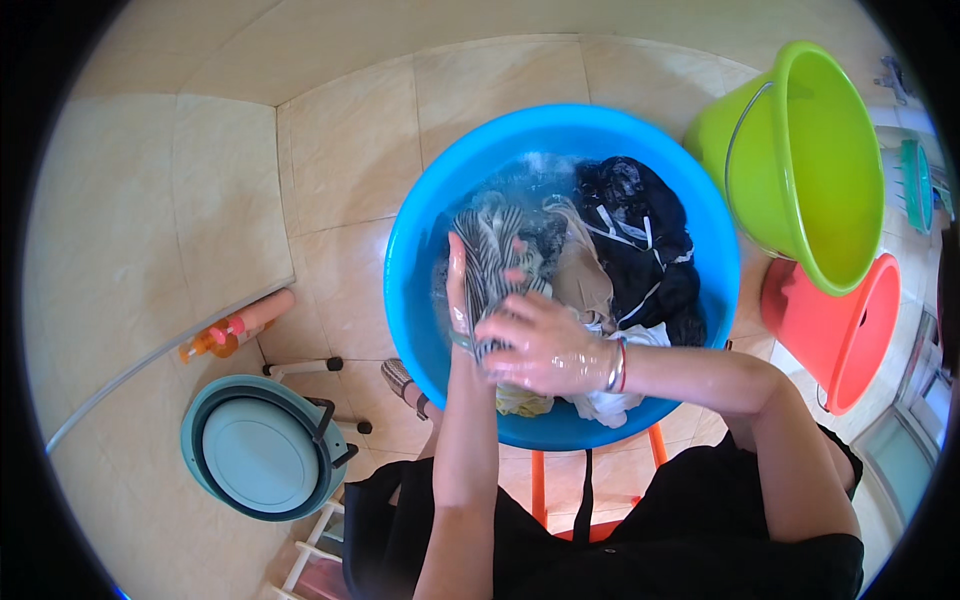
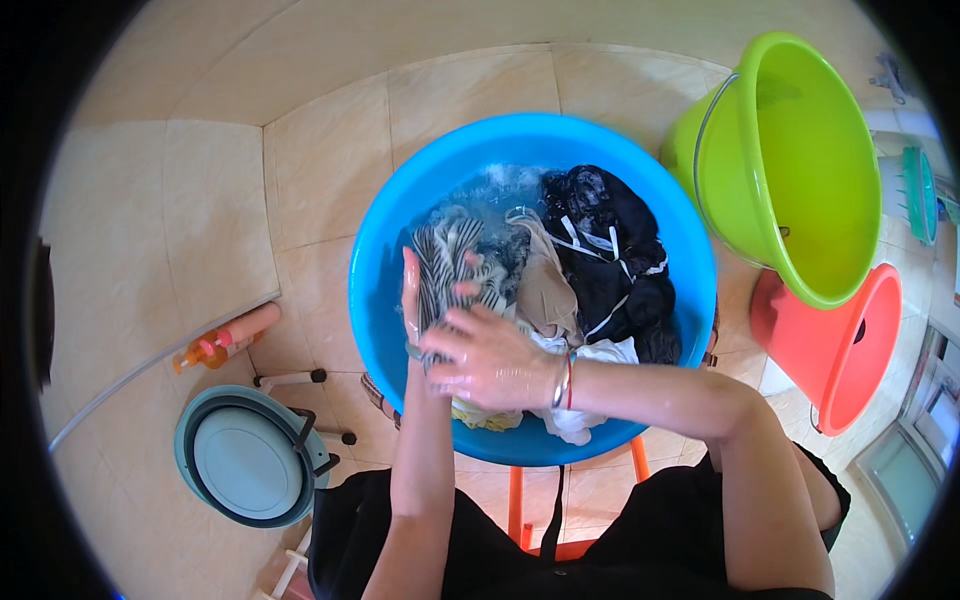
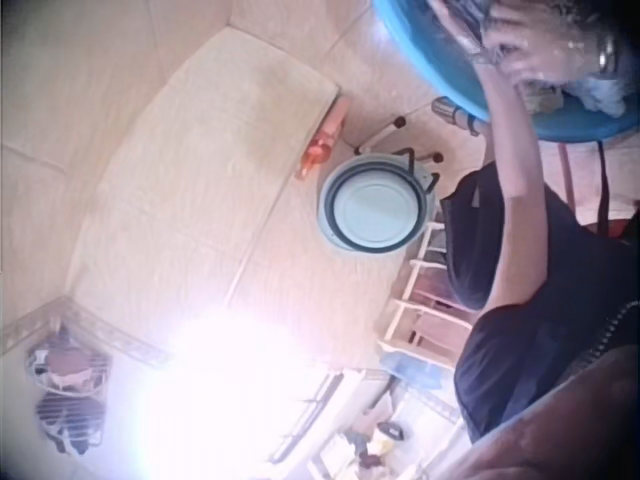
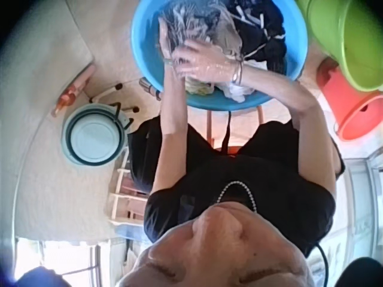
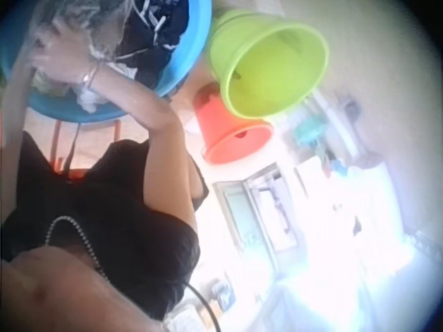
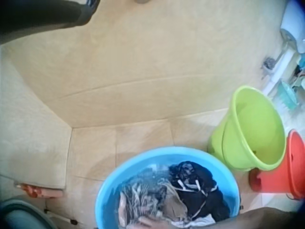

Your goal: The person sits on a small stool in a bathroom and hand-washes clothes in a blue basin filled with soapy water. They scrub and rinse various garments, including a striped shirt and dark pants, by hand, occasionally transferring items to a green bucket.

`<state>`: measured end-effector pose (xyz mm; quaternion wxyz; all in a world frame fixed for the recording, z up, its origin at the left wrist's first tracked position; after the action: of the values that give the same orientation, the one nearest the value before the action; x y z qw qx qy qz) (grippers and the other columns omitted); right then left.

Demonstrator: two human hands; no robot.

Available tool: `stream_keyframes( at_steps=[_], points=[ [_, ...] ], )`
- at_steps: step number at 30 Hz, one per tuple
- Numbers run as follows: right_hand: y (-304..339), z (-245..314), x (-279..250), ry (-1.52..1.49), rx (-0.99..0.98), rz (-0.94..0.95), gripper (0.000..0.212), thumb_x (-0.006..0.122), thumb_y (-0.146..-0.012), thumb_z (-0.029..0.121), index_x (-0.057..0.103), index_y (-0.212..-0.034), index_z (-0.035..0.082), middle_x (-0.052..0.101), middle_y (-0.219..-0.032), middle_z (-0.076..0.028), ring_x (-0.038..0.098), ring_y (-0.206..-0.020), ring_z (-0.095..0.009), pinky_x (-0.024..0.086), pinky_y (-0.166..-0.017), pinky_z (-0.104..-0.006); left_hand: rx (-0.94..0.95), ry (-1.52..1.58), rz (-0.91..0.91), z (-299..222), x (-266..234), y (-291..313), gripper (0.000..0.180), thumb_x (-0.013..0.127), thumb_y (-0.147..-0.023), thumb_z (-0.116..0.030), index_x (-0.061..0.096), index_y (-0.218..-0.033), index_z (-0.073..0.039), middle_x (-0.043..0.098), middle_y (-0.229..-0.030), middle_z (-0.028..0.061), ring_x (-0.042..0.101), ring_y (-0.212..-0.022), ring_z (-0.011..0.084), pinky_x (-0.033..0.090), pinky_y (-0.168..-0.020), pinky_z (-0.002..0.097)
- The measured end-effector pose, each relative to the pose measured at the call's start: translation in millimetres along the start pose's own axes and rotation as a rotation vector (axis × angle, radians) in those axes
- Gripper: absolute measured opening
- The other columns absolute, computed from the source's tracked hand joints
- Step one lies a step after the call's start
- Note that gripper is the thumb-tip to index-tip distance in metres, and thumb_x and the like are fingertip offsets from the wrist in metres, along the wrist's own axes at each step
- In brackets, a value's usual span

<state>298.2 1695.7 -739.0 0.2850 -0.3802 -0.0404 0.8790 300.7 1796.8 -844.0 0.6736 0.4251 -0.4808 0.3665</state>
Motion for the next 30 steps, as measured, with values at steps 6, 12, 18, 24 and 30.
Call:
stream_keyframes(
  at_steps=[6,12,18,24,30],
  points=[
    [-11,21,-3,0.021,0.016,-0.135,0.022,0.074,-0.071,0.037,0.062,-0.075,0.018,0.051,-0.1,0.0,0.05,-0.093,-0.022,0.047,-0.075,-0.0374,0.199,-0.37,-0.664,24,19,4,0.053,0.051,-0.094,-0.054,0.057,-0.119,-0.007,0.063,-0.112,0.0078,0.062,-0.093,0.0189,0.053,-0.077,0.0335],
    [-24,0,-12,0.042,0.079,-0.332,0.02,0.076,-0.069,0.021,0.058,-0.068,0.014,0.054,-0.082,-0.001,0.058,-0.073,-0.019,0.049,-0.057,-0.0304,0.293,-0.235,-0.668,35,21,13,0.043,0.052,-0.093,-0.045,0.058,-0.115,-0.008,0.064,-0.11,0.0067,0.063,-0.096,0.0212,0.052,-0.081,0.0374],
    [-15,-77,-7,0.061,0.497,-0.304,0.008,0.067,-0.075,0.015,0.061,-0.071,0.011,0.06,-0.079,-0.004,0.063,-0.068,-0.025,0.051,-0.056,-0.037,0.446,-0.283,-0.888,46,26,24,0.033,0.053,-0.092,-0.036,0.06,-0.11,-0.009,0.065,-0.107,0.0055,0.063,-0.098,0.0236,0.051,-0.085,0.0412],
    [2,-140,-30,-0.09,0.426,-0.459,0.02,0.072,-0.081,0.024,0.062,-0.076,0.007,0.057,-0.09,-0.007,0.059,-0.089,-0.027,0.048,-0.073,-0.0369,0.582,-0.541,-0.685,20,28,23,0.069,0.045,-0.093,-0.062,0.041,-0.139,-0.01,0.049,-0.138,0.0102,0.046,-0.128,0.0273,0.037,-0.107,0.0474],
    [9,-141,-42,0.346,0.144,0.146,0.029,0.077,-0.075,0.031,0.068,-0.096,0.013,0.056,-0.123,-0.009,0.043,-0.125,-0.032,0.034,-0.103,-0.0507,0.692,-0.648,-0.834,0,-46,52,0.033,0.061,-0.095,-0.022,0.045,-0.123,-0.014,0.045,-0.135,0.0087,0.048,-0.121,0.0281,0.049,-0.093,0.0613]
  ],
)
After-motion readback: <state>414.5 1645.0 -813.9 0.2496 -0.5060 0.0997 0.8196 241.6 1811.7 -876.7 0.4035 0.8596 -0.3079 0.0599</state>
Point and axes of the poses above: each hand's wrist, its own y-axis away from the middle knuckle, its own x-axis out of the palm, z = x × y, the point moved 4 cm from there along -y, towards the middle knuckle
